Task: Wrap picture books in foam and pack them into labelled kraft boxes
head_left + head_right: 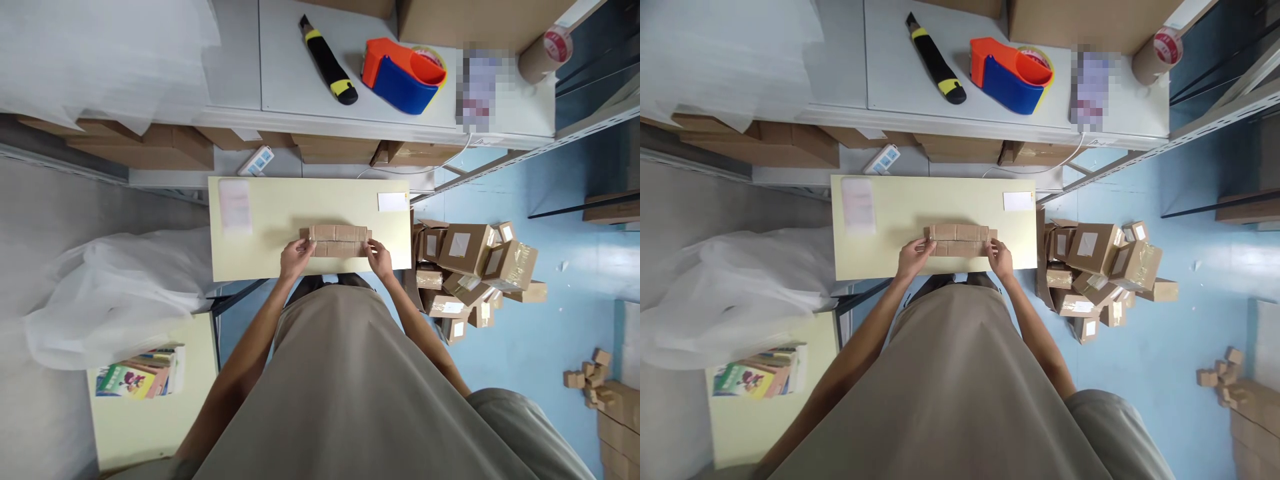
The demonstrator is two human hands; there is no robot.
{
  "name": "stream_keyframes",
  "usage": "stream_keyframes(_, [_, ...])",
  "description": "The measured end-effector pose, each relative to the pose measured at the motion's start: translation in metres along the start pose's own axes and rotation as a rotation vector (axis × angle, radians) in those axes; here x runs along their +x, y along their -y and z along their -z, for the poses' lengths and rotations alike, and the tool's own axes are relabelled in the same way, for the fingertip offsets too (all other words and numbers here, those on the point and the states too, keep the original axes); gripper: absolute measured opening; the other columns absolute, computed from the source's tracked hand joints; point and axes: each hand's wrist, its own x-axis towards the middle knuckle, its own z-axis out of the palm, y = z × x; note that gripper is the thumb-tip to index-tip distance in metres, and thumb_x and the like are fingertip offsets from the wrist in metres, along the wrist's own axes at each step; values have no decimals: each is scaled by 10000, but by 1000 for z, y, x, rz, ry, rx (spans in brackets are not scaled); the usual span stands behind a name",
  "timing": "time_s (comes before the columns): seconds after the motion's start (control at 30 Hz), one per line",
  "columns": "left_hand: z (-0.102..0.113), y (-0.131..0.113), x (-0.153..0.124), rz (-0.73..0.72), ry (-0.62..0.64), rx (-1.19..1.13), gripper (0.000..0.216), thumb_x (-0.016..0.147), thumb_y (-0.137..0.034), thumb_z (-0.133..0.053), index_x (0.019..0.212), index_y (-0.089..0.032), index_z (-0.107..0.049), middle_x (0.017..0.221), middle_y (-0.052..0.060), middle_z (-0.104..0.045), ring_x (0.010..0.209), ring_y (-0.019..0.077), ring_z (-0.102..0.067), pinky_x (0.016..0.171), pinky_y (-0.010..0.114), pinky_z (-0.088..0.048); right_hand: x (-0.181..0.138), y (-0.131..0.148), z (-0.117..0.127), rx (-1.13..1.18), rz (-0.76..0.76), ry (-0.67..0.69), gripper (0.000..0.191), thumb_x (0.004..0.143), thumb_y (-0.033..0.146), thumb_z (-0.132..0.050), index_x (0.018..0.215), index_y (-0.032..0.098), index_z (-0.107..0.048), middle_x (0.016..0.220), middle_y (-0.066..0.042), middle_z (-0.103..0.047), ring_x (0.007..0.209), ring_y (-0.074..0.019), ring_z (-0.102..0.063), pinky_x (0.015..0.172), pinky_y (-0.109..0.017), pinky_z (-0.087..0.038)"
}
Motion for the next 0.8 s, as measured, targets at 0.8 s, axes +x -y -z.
stream_keyframes(0.8, [10,7,6,-254,3,-104,230,905,-277,-701,1101,-233,-814,1184,68,-854,1023,237,-836,1022,379,-670,15,30,25,89,165,-63,365,1023,533,-712,1158,211,-818,1204,-131,-796,979,-267,-837,991,-458,-711])
